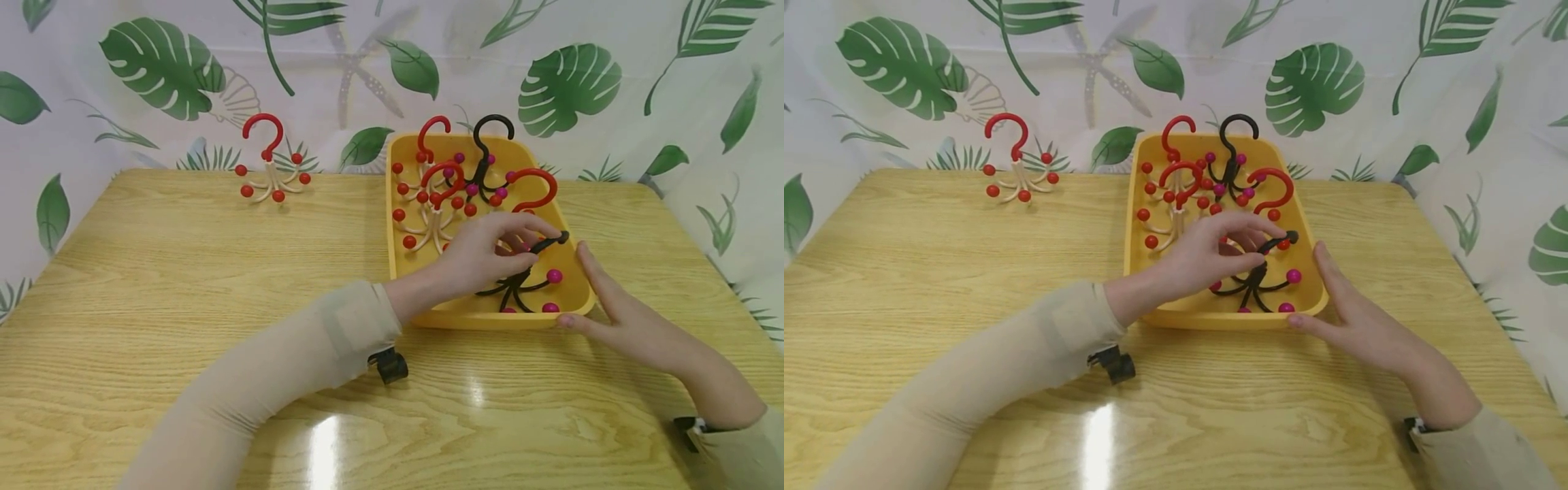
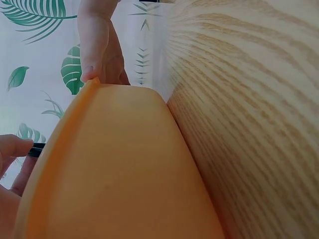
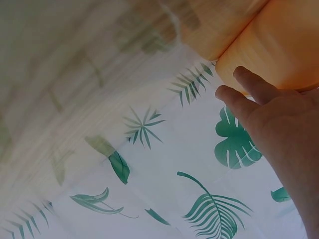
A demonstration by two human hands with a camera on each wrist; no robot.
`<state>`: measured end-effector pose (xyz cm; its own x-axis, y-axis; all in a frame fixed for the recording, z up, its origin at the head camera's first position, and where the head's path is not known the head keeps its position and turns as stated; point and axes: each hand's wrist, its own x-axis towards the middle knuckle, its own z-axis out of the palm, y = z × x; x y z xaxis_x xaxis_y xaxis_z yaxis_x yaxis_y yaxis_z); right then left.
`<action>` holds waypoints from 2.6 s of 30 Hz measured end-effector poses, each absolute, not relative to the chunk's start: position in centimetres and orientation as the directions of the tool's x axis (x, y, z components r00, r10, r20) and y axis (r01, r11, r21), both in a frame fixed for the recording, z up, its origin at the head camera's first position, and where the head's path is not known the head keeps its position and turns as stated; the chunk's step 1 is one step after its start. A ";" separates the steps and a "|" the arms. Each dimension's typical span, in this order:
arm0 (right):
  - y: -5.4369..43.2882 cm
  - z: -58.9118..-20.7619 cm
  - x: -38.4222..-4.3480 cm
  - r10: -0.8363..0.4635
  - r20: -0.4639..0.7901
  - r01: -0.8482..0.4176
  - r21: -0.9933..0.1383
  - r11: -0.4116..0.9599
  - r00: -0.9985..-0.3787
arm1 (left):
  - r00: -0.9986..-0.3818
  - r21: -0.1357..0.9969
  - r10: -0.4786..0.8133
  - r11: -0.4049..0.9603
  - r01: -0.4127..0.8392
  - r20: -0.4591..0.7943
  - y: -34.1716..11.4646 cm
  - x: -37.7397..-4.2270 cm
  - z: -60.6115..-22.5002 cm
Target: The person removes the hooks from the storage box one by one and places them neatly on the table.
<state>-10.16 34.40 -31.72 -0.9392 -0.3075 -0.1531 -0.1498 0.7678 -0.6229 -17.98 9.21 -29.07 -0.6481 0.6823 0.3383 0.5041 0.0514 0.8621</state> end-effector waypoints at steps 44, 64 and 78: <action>34.5 -31.9 -10.4 -0.306 -0.155 -0.148 -0.621 0.770 -0.939 | -0.708 0.869 0.583 0.006 0.495 0.399 7.1 -18.2 -23.4; 34.8 -32.0 -10.5 -0.313 -0.158 -0.156 -0.610 0.777 -0.936 | -0.713 0.787 0.390 -0.050 0.615 0.583 1.6 -20.1 -21.3; 34.9 -31.9 -10.4 -0.312 -0.161 -0.152 -0.614 0.774 -0.936 | -0.813 0.819 0.245 0.107 0.564 0.528 -2.2 -22.3 -20.2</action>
<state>-10.37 34.86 -31.89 -0.9364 -0.3119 -0.1606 -0.1525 0.7741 -0.6144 -22.35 -2.22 -20.18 -0.8131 0.2452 0.5280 0.5641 0.1075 0.8187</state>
